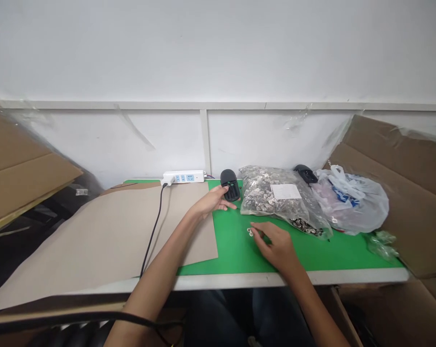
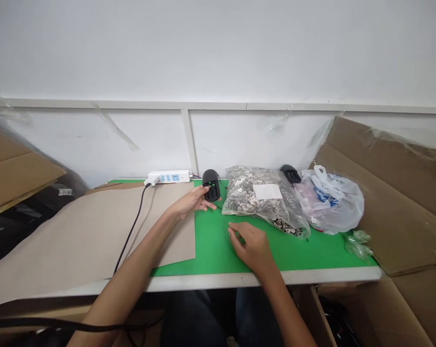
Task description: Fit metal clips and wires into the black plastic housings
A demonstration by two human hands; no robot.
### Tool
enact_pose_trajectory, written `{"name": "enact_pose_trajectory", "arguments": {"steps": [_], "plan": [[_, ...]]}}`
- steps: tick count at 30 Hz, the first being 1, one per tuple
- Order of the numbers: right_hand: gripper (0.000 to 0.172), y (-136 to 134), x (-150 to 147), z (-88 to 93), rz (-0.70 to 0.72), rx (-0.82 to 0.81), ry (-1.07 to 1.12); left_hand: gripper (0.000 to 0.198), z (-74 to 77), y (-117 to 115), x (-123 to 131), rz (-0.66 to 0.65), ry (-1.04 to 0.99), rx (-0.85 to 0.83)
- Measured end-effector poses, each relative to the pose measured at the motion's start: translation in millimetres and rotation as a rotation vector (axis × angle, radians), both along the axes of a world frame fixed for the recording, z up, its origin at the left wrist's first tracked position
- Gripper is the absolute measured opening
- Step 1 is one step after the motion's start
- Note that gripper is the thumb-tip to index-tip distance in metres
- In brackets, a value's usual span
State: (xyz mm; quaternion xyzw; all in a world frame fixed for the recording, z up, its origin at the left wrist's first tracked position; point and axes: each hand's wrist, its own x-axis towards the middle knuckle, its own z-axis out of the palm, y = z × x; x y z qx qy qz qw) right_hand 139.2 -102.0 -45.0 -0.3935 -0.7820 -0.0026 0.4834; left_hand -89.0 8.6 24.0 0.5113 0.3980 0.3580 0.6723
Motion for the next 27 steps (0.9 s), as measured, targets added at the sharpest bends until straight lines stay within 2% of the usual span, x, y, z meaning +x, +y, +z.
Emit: {"name": "enact_pose_trajectory", "arguments": {"steps": [6, 9, 12, 16, 21, 24, 27], "plan": [[0.017, -1.9, -4.4, -11.3, -0.188, -0.189, -0.254, 0.065, -12.2, 2.5, 0.1, 0.029, 0.010, -0.008], [0.016, 3.6, -4.6, -16.2, -0.133, -0.242, -0.212, 0.074, -17.2, 5.0, -1.8, 0.050, 0.011, 0.018], [0.021, 9.0, -3.5, -15.6, -0.049, -0.290, -0.013, 0.079, -20.9, 7.8, -2.5, 0.051, -0.041, 0.045], [0.028, 27.2, -9.9, 8.3, 0.038, -0.399, 0.271, 0.086, -25.5, 11.1, -1.1, 0.026, -0.089, 0.070], [0.034, 80.4, -27.8, 52.1, 0.133, -0.428, 0.356, 0.094, -33.5, 16.2, 0.0, 0.026, -0.097, 0.143], [0.036, 110.6, -33.9, 62.2, 0.205, -0.543, 0.460, 0.095, -37.6, 20.3, -0.5, 0.044, -0.075, 0.173], [0.043, 122.0, -35.0, 61.6, 0.233, -0.679, 0.580, 0.095, -38.7, 22.9, -0.1, 0.065, -0.075, 0.221]]}}
